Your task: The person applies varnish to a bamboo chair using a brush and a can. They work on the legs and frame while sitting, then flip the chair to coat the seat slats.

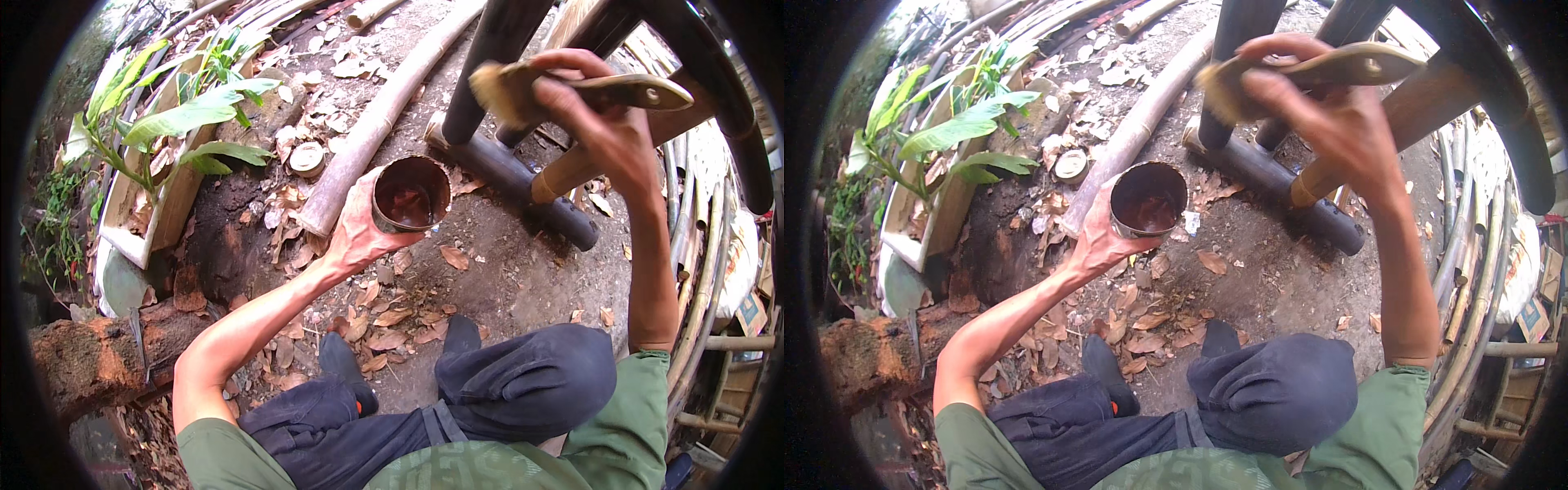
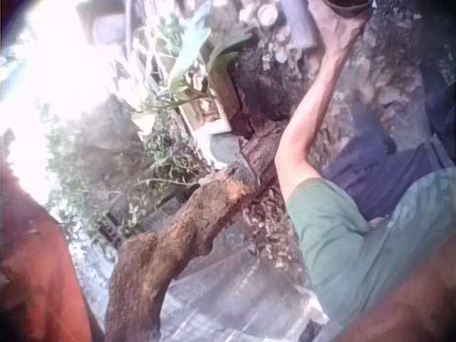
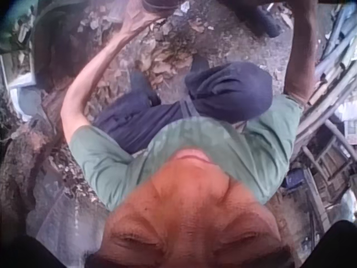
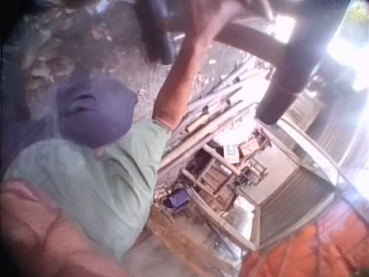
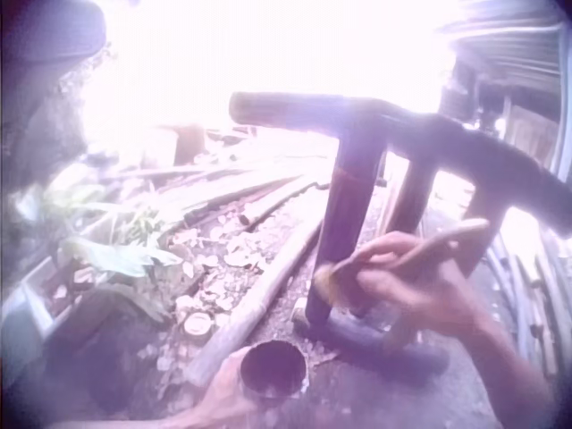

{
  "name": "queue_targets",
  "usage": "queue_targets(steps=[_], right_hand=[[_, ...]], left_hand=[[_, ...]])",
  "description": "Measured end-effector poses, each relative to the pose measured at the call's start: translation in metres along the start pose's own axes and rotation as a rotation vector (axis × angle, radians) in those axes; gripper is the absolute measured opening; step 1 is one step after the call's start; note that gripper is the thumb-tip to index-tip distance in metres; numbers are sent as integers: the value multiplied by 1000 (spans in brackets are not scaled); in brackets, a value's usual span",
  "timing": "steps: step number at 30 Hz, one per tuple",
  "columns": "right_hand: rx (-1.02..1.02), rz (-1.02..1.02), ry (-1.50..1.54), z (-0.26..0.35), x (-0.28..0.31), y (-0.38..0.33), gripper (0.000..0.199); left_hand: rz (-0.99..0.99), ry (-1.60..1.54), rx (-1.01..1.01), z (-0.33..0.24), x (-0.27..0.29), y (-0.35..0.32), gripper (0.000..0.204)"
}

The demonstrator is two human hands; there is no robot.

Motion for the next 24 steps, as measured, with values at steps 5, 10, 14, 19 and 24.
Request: queue_targets(steps=[5,10,14,19,24], right_hand=[[-112,335,-8,3,-64,-31,31],[-60,471,-164,-23,-93,-46,30],[-83,551,-220,-37,-105,-56,28],[-19,578,-280,-48,-113,-64,29],[52,482,-247,-45,-111,-66,27]], left_hand=[[141,-197,100,-16,-8,9,67],[114,-86,36,-11,-10,-4,94],[139,0,39,-17,-7,-6,104],[144,38,20,-16,-7,-8,105],[130,5,46,-15,-8,-8,102]])
Point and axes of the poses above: each hand's wrist, its own y-axis towards the middle knuckle, its own x-axis out of the back of the hand, z = x × y, the point moved 1 cm from there along y, towards the middle knuckle, and after that the axes turned 8 degrees about -z, right-handed, at the moved point
